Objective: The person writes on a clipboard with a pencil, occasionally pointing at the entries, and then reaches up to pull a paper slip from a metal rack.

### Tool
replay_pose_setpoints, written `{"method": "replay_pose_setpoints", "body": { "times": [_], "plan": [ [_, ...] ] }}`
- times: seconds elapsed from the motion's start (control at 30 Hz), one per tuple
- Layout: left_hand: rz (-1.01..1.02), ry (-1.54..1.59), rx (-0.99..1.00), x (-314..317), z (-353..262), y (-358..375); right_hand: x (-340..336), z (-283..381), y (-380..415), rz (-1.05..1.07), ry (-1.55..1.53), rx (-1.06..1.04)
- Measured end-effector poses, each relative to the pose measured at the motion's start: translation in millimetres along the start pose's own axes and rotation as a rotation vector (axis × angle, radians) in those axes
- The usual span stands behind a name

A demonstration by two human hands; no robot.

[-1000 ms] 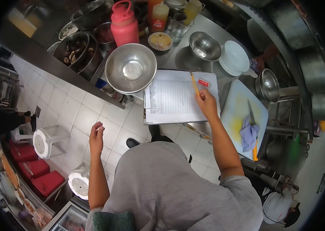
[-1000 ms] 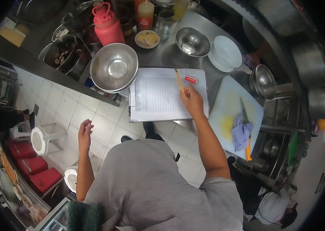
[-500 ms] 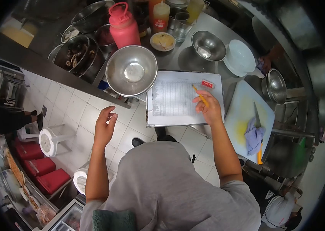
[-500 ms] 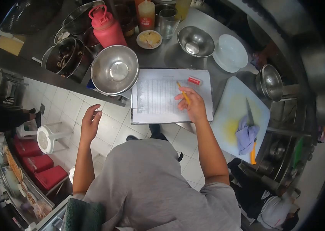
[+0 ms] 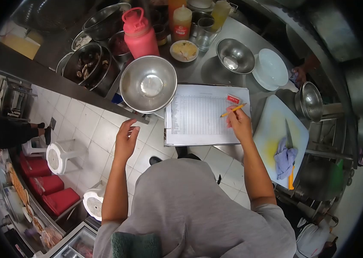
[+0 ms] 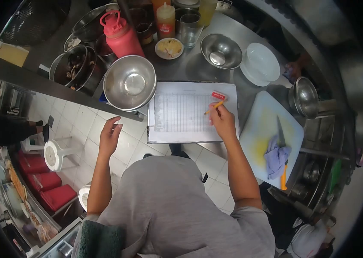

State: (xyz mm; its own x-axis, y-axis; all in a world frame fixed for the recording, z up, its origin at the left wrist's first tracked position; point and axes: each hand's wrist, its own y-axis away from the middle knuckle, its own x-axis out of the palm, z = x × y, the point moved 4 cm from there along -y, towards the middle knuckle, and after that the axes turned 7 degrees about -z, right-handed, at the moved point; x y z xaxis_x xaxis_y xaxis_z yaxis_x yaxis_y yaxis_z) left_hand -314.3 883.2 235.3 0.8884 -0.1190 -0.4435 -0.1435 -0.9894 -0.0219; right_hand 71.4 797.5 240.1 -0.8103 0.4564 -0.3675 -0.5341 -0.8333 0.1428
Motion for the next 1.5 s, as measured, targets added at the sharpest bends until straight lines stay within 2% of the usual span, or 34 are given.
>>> {"method": "replay_pose_setpoints", "body": {
  "times": [0.03,0.17,0.27,0.43,0.53,0.67,0.83,1.17,1.5],
  "plan": [
    [0.023,0.045,-0.082,6.1,10.6,3.4,-1.0,1.7,-0.1,-0.023,0.117,-0.054],
    [0.108,0.266,-0.383,36.7,53.5,12.2,-0.3,4.5,-14.5,0.013,0.096,-0.032],
    [0.180,0.291,-0.595,54.9,34.5,24.0,0.2,6.5,-19.0,0.022,0.028,-0.084],
    [0.256,0.363,-0.617,74.7,36.3,36.4,17.3,15.1,-30.0,0.186,0.072,-0.202],
    [0.254,0.428,-0.671,86.9,27.9,42.1,27.4,30.9,-27.2,0.271,0.238,-0.165],
    [0.208,0.543,-0.705,88.3,25.5,49.8,38.5,43.9,-22.5,0.300,0.263,-0.225],
    [0.224,0.492,-0.690,87.1,26.1,51.2,58.4,50.8,-25.6,0.349,0.413,-0.326],
    [0.164,0.546,-0.644,97.0,39.8,31.0,84.7,56.0,-49.5,0.370,0.359,-0.321],
    [0.213,0.493,-0.567,108.7,41.8,0.4,98.2,51.9,-53.7,0.424,0.331,-0.300]
  ]
}}
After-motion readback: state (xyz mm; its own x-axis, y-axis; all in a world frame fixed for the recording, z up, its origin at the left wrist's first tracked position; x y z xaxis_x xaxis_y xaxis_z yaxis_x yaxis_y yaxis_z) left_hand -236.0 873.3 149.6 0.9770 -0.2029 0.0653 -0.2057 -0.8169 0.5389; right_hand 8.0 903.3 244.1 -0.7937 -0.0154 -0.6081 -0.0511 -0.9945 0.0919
